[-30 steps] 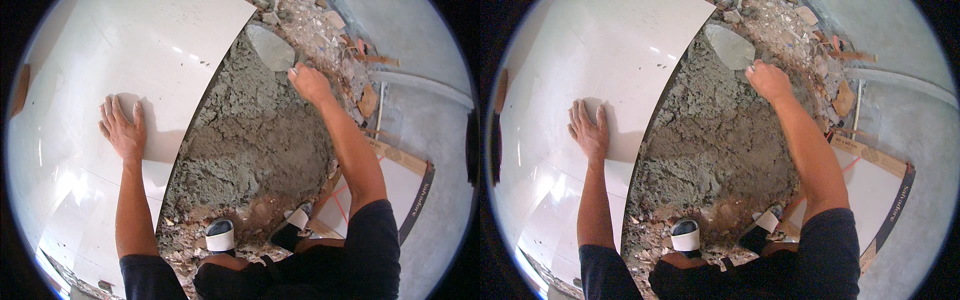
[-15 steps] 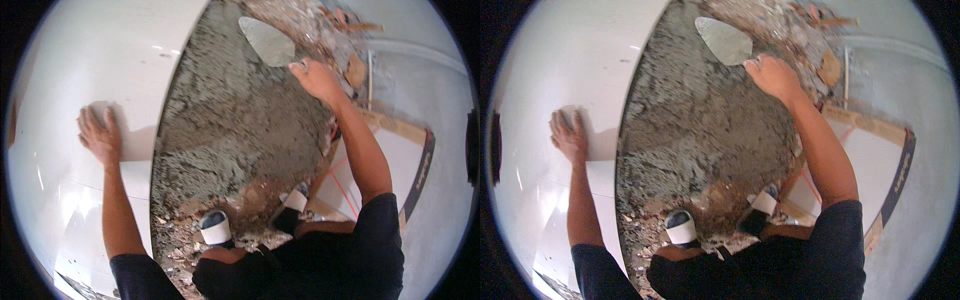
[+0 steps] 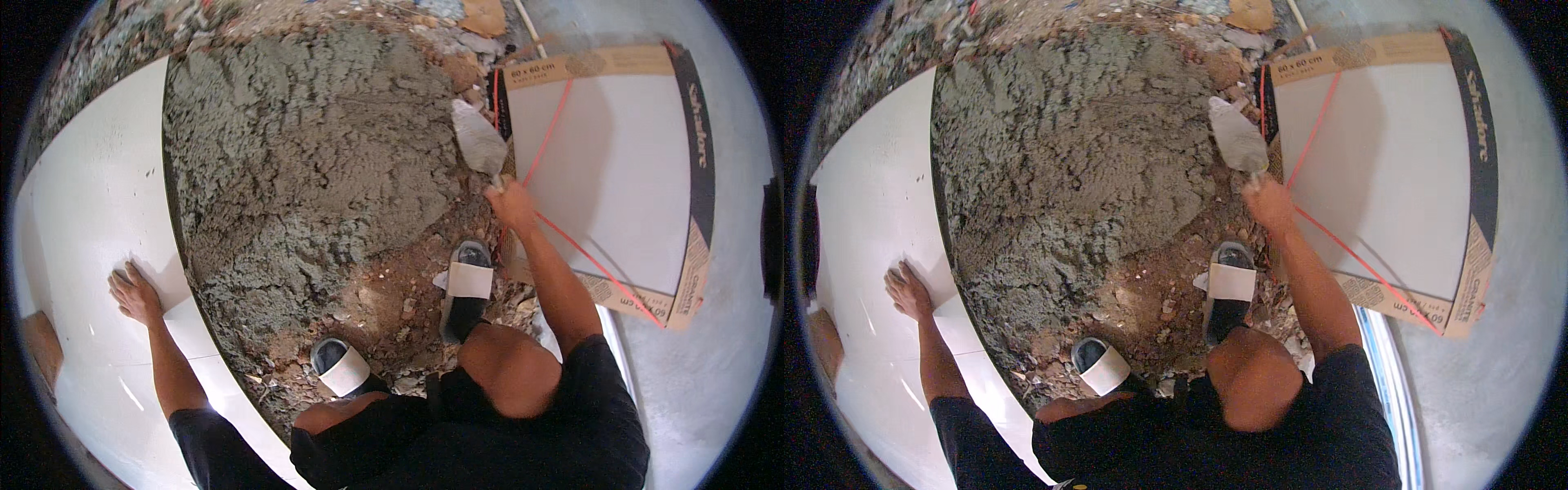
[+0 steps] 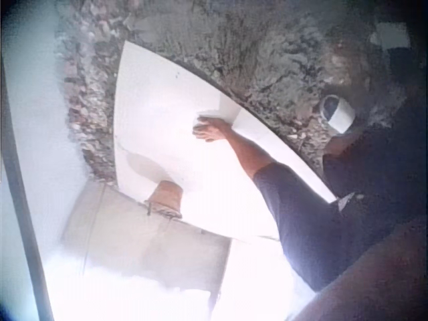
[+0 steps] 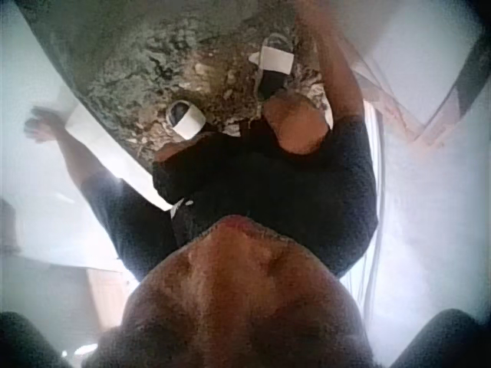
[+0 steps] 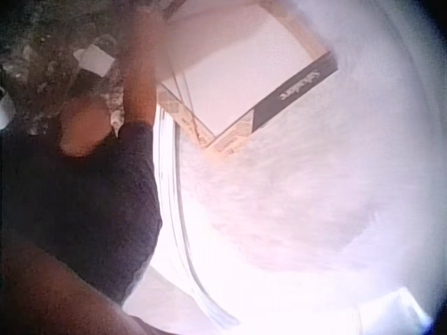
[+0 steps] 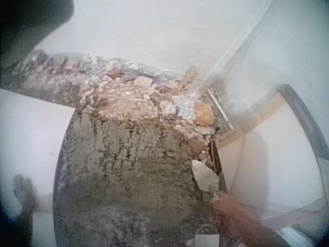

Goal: The person spreads cement on the floor using a trowel, then places a large white tile onto the prepared area. They use a rubber mallet to tap the tile into place, ensuring it is level and secure.

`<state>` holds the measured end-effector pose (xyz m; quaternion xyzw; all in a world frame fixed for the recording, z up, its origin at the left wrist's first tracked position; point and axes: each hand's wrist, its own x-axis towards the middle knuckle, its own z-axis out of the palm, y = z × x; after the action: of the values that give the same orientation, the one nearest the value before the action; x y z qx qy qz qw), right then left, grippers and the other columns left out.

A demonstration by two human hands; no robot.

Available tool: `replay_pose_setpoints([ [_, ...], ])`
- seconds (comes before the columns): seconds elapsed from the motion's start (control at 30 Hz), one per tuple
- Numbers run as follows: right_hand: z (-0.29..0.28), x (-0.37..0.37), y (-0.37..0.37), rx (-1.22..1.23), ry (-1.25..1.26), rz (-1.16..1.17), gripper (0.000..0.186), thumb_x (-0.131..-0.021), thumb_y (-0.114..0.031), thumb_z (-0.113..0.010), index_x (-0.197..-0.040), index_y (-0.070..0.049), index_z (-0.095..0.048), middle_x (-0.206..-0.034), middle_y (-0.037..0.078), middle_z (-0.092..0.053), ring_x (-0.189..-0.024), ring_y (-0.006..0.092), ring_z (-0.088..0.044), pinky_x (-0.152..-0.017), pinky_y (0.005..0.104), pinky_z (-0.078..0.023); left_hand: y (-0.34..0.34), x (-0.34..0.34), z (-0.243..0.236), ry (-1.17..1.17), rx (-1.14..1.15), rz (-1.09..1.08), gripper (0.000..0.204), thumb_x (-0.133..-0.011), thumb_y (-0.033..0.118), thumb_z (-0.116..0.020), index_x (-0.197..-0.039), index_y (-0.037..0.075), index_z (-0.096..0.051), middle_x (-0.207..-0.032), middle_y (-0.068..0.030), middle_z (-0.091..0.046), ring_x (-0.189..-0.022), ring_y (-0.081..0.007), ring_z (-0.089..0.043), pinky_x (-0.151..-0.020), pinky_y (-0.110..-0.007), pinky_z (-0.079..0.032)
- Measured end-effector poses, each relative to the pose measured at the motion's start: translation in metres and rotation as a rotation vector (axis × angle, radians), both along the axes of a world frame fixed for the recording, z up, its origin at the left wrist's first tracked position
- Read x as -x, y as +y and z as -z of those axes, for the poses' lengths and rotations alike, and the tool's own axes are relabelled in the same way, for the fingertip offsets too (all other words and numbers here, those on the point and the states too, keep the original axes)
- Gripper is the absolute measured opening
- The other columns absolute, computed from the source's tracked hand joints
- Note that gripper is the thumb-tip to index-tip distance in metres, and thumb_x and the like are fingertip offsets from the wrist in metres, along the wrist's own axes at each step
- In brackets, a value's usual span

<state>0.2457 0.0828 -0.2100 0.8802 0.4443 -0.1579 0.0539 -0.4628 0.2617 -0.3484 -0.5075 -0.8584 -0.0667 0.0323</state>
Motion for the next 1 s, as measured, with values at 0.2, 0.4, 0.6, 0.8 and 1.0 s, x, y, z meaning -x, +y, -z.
replay_pose_setpoints([
  [0.2, 0.023, 0.061, -0.006, 0.176, 0.143, -0.159, 0.042, -0.081, -0.036, -0.057, -0.102, 0.001, -0.055, -0.086, 0.027, -0.063, -0.081, 0.0438, -0.062, -0.074, 0.0516, -0.050, -0.029, -0.026, 0.009, -0.016, 0.106, 0.014, 0.067, -0.095, 0.058, -0.028, -0.145, 0.015, -0.028, -0.152, -0.0085, -0.023, -0.141, -0.0308, -0.017, -0.110, -0.055, -0.015],
  [0.4, 0.002, 0.068, -0.008, 0.183, 0.439, -0.100, 0.044, -0.080, -0.037, -0.058, -0.102, 0.002, -0.056, -0.088, 0.026, -0.063, -0.082, 0.0443, -0.061, -0.076, 0.0507, -0.048, -0.035, -0.059, -0.002, -0.038, 0.027, -0.035, 0.063, -0.096, 0.056, -0.028, -0.145, 0.017, -0.029, -0.152, -0.0093, -0.024, -0.141, -0.0312, -0.017, -0.110, -0.055, -0.013],
  [0.6, -0.032, 0.010, 0.035, 0.385, 0.727, -0.018, 0.042, -0.079, -0.036, -0.063, -0.100, 0.000, -0.057, -0.079, 0.018, -0.063, -0.075, 0.0299, -0.064, -0.070, 0.0428, -0.049, 0.017, -0.092, -0.016, -0.113, 0.027, -0.242, 0.067, -0.093, 0.061, -0.030, -0.143, 0.017, -0.032, -0.151, -0.0115, -0.025, -0.140, -0.0318, -0.019, -0.110, -0.054, -0.014],
  [0.8, -0.061, -0.068, 0.118, 0.141, 0.446, -0.394, 0.030, -0.078, -0.029, -0.066, -0.092, -0.004, -0.057, -0.079, 0.016, -0.062, -0.073, 0.0310, -0.063, -0.067, 0.0413, -0.049, 0.034, -0.103, -0.013, -0.022, 0.028, -0.254, 0.072, -0.091, 0.066, -0.027, -0.144, 0.017, -0.031, -0.151, -0.0108, -0.025, -0.140, -0.0296, -0.020, -0.110, -0.054, -0.015],
  [1.0, -0.032, -0.076, 0.164, -0.155, -0.203, -0.394, 0.031, -0.084, -0.029, -0.060, -0.101, -0.004, -0.054, -0.092, 0.018, -0.061, -0.090, 0.0352, -0.060, -0.073, 0.0426, -0.049, 0.034, -0.098, -0.016, -0.026, 0.056, -0.239, 0.069, -0.092, 0.063, -0.027, -0.143, 0.017, -0.034, -0.150, -0.0092, -0.028, -0.139, -0.0283, -0.023, -0.109, -0.053, -0.017],
])
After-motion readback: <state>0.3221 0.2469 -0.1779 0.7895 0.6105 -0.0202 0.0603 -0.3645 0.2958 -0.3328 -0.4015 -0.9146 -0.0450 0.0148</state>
